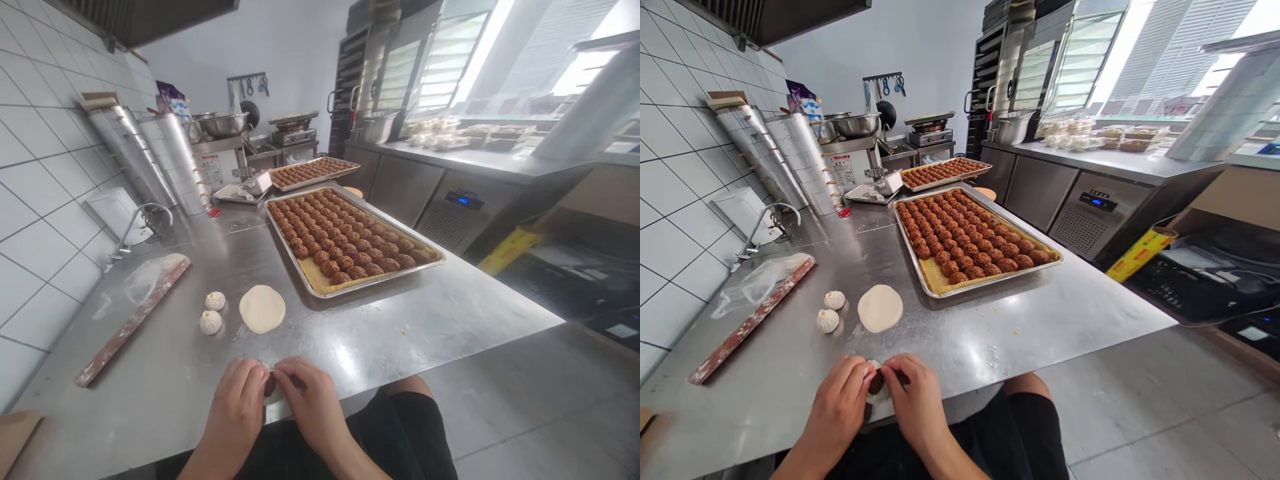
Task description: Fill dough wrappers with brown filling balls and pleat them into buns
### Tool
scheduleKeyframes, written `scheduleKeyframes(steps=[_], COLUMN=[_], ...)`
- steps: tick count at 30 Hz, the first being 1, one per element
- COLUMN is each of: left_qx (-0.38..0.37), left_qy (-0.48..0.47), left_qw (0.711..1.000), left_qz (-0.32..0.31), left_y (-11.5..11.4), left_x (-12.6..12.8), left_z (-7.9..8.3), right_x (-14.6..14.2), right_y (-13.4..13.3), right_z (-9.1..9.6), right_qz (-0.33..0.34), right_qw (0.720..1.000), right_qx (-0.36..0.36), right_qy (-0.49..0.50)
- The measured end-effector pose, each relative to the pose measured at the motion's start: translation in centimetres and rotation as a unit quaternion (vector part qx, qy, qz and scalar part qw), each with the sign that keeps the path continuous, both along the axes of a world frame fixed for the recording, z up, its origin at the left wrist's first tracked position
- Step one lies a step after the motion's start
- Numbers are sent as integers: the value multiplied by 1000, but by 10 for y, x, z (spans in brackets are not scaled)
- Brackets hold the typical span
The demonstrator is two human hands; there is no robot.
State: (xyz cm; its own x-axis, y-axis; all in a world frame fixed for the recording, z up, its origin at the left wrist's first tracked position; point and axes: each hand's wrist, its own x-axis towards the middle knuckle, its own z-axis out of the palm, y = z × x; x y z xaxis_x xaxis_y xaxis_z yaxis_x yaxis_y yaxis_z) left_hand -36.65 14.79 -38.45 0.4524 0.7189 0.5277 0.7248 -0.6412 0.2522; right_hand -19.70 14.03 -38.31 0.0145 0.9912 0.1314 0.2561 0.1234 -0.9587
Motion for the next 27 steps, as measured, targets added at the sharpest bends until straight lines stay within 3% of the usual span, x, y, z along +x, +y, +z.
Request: scheduleKeyframes(steps=[3, 7, 9, 13, 16, 20, 22, 27], left_qx=[-18, -40, -35, -20, -41, -49, -35, -22], left_qy=[16, 45, 34, 23, 43, 65, 50, 49], left_qw=[1000, 998, 998, 999, 998, 996, 997, 998], left_qz=[-12, -35, -33, -16, -18, -40, -36, -16], left_y=[1, 3, 4, 5, 6, 6, 7, 8], left_x=[-6, -14, -14, -11, -11, -15, -15, -10], left_z=[2, 5, 5, 4, 5, 7, 8, 7], right_x=[-2, -5, -4, -4, -7, -9, -8, -4], right_y=[-1, -10, -11, -3, -1, -9, -10, 0], right_z=[2, -7, -11, -5, 2, -7, -12, -3], right_qz=[-5, 52, 46, -18, -12, 35, 28, -27], right_qw=[1000, 996, 995, 1000, 1000, 997, 996, 999], right_qx=[3, 67, 76, 6, -11, 66, 83, -23], right_qy=[11, -17, -35, -7, 13, -19, -30, 5])
